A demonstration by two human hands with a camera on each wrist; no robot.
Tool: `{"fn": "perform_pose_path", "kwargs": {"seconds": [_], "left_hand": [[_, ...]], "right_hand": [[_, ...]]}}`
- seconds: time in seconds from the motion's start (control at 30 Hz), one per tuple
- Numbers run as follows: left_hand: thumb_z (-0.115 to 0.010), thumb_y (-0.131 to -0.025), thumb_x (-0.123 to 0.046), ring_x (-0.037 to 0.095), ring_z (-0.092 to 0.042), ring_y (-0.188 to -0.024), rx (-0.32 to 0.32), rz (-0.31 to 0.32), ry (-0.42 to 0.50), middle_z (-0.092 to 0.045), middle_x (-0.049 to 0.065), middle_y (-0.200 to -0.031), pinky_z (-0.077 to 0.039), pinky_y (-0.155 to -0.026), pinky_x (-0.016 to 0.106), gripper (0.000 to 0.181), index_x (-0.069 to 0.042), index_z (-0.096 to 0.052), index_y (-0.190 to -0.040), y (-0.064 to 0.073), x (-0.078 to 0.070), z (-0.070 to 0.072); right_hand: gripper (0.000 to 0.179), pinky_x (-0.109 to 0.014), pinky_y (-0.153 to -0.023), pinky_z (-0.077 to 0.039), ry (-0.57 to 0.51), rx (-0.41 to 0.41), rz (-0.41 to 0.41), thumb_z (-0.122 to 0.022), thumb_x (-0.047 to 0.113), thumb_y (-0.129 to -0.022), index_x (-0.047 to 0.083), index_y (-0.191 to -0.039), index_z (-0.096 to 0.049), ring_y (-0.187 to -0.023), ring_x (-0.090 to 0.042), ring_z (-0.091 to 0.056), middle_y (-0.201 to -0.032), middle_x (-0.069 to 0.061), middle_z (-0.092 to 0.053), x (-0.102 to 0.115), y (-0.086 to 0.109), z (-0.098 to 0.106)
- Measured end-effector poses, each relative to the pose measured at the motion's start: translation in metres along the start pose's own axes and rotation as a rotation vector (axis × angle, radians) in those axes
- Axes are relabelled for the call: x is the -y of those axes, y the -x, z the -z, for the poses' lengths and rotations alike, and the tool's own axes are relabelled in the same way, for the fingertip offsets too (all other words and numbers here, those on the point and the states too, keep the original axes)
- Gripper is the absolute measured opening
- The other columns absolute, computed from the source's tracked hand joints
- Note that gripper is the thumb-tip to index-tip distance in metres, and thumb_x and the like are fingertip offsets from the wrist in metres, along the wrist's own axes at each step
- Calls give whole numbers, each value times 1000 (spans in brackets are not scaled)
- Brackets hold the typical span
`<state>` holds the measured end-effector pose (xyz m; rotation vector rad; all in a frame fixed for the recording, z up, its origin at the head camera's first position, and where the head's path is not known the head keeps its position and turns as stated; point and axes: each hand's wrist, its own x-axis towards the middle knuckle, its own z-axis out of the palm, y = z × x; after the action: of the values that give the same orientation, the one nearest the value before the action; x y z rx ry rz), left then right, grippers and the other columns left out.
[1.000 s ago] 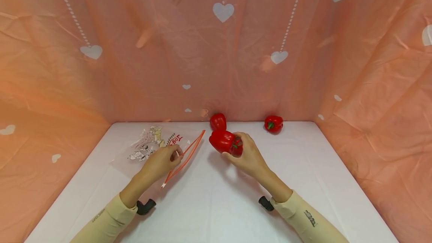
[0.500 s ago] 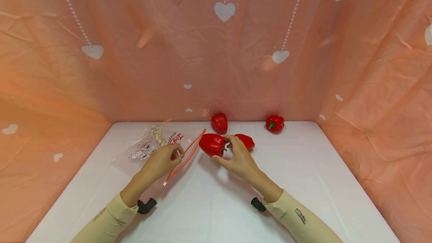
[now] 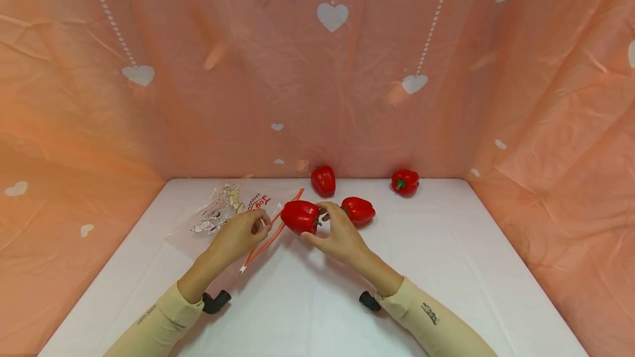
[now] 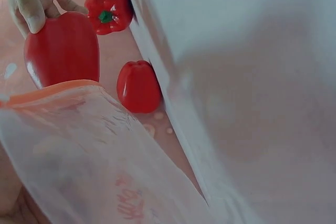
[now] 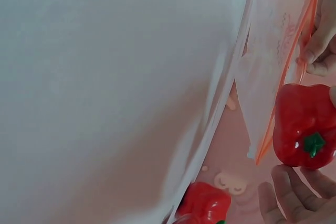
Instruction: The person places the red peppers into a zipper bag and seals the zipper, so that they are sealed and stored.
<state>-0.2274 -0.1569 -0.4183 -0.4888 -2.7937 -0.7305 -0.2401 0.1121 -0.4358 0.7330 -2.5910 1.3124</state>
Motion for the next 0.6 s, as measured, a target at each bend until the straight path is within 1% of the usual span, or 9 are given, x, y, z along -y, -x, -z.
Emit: {"fn": "perform_pose_path", "kwargs": {"seconds": [0.23, 0.5, 0.6], "left_hand": [[-77, -96, -13, 10, -53, -64, -6, 31, 30, -62, -7, -74, -47, -59, 29, 7, -10, -72, -96, -1, 0, 2], [-76, -97, -13, 9, -58, -69, -46, 28, 40, -66, -6, -79, -50, -61, 30, 5, -9, -72, -98, -3, 1, 6], [-76, -98, -14, 10, -59, -71, -57, 26, 67, -68, -5, -81, -52, -63, 30, 6, -8, -73, -98, -3, 3, 7]], "right_hand": [[70, -47, -98, -57, -3, 24, -34, -91, 31, -88, 8, -143, -55, -114, -24, -63, -128, -5, -66, 2, -3, -4], [69, -44, -96, -57, 9, 28, -37, -91, 27, -88, 5, -143, -56, -111, -26, -64, -127, -7, -68, 4, -5, -8], [68, -45, -95, -58, 4, 23, -34, -91, 26, -87, 4, -142, -57, -108, -26, -65, -125, -7, -68, 4, -6, -10]]}}
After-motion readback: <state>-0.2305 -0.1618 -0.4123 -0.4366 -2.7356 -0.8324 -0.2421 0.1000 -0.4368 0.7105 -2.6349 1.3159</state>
